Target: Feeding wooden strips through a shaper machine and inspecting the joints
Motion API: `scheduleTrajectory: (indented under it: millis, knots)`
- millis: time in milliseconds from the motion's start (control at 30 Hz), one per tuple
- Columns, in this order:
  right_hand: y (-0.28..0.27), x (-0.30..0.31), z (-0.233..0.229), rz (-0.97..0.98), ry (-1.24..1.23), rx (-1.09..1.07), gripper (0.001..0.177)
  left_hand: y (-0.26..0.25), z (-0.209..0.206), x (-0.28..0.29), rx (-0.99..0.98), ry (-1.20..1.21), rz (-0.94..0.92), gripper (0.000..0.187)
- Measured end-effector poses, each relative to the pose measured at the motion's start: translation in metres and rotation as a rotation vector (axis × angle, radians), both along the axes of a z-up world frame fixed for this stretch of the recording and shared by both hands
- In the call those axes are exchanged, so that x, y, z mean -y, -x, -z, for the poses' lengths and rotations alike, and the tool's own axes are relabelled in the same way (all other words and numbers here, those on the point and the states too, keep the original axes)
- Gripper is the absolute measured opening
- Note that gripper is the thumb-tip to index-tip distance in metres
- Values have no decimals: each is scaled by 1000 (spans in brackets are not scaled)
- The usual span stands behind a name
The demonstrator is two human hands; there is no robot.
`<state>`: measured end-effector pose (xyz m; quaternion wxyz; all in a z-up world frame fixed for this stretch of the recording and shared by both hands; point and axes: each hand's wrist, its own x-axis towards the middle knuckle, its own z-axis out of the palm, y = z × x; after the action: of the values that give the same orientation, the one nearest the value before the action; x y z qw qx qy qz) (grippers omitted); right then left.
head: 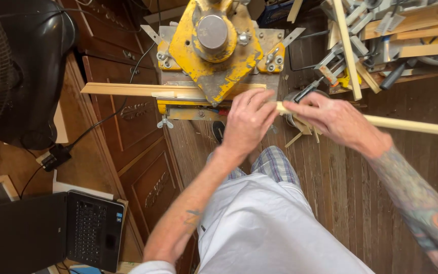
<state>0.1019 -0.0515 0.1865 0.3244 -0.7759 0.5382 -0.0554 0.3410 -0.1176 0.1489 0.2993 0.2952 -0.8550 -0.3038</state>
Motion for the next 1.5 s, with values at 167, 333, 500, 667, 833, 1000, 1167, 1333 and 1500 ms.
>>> scheduleTrajectory:
  millis: [167, 333, 500, 667, 833, 1000, 1167, 1333, 1500]
  knots:
    - [-5, 50, 30, 127, -155, -1, 46, 32, 28, -7, 516, 89, -223, 29]
    - [0, 70, 76, 181, -240, 62, 41, 50, 84, 5, 665, 176, -263, 29]
    - [-7, 83, 89, 161, -284, 54, 42, 55, 79, -5, 670, 64, -307, 41]
    - [-14, 88, 81, 148, -338, -33, 47, 57, 90, -12, 609, 53, -332, 56]
    - [-32, 76, 67, 273, -301, -70, 46, 50, 92, -16, 647, -28, -282, 55]
    - [-38, 58, 104, 340, -139, -117, 38, 48, 116, -22, 677, 39, -280, 59]
    - [-54, 52, 113, 429, -84, -170, 32, 39, 100, -13, 703, 121, -282, 60]
    - [-60, 59, 98, 465, -91, -117, 43, 37, 111, -29, 756, 96, -211, 76]
    - [-61, 56, 108, 465, -87, -74, 41, 37, 99, -24, 739, 116, -244, 78]
